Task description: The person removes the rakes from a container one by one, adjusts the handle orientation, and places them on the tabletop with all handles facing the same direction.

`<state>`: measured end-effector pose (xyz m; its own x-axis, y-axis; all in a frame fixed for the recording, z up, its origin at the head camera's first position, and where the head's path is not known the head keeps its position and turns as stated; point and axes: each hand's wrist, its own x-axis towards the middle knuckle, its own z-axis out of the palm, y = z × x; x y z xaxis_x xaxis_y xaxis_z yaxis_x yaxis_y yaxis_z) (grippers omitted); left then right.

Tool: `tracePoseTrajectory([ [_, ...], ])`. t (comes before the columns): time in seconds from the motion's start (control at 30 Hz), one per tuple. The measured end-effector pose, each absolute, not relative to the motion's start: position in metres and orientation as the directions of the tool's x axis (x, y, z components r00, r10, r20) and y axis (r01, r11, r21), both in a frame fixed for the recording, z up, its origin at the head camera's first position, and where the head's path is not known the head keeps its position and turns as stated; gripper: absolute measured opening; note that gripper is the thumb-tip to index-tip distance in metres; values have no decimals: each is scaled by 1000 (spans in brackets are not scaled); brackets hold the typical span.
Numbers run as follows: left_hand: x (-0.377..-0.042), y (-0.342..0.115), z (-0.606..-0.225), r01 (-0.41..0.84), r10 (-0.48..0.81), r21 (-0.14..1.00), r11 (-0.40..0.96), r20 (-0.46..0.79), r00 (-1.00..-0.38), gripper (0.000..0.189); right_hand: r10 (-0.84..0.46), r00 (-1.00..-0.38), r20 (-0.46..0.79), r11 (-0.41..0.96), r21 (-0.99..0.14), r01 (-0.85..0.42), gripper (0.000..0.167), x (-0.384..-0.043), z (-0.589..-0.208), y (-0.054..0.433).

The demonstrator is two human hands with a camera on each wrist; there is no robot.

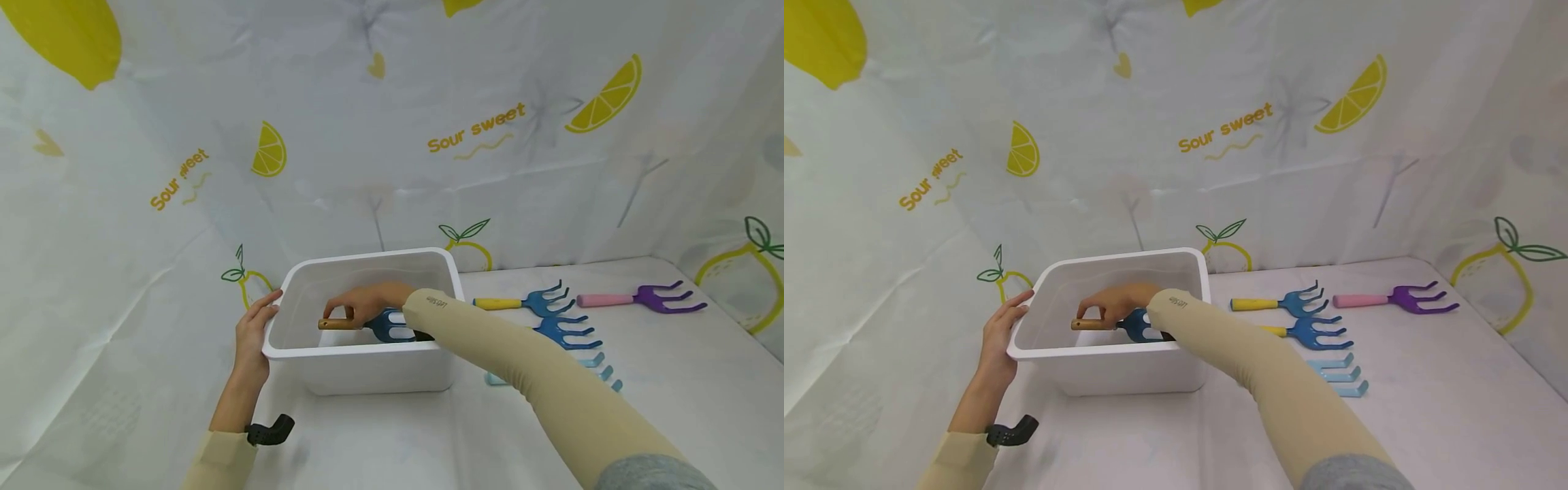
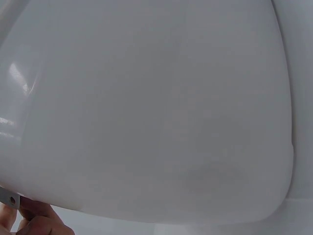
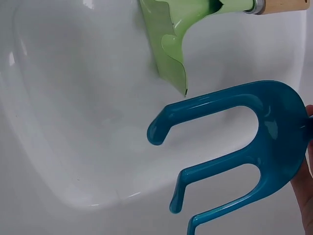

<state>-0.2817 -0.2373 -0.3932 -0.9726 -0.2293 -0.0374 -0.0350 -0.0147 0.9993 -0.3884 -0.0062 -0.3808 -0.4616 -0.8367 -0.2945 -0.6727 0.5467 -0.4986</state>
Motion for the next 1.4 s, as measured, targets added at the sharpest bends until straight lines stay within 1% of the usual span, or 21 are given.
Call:
tracePoseTrajectory([
  [0.37, -284, -238, -392, -37, -239, 999, -32, -43, -970, 42, -829, -485, -278, 554, -523, -647, 61, -392, -374, -3],
  [0.6, -286, -236, -394, -43, -226, 998, -35, -50, -973, 42, -829, -504, -241, 546, -540, -641, 64, -398, -368, 5],
  [0.83, -286, -238, -392, -45, -241, 998, -38, -53, -969, 42, -857, -477, -194, 488, -603, -631, 66, -403, -357, 8],
  [0.97, -287, -238, -391, -43, -238, 997, -65, -57, -970, 42, -864, -472, -177, 477, -588, -653, 65, -403, -351, 10],
  [1.2, -285, -239, -391, -62, -235, 998, -32, -68, -970, 42, -880, -447, -159, 457, -533, -712, 64, -396, -332, 11],
  [1.4, -283, -240, -390, -64, -222, 997, -33, -69, -972, 43, -883, -454, -115, 453, -458, -765, 64, -384, -305, 17],
])
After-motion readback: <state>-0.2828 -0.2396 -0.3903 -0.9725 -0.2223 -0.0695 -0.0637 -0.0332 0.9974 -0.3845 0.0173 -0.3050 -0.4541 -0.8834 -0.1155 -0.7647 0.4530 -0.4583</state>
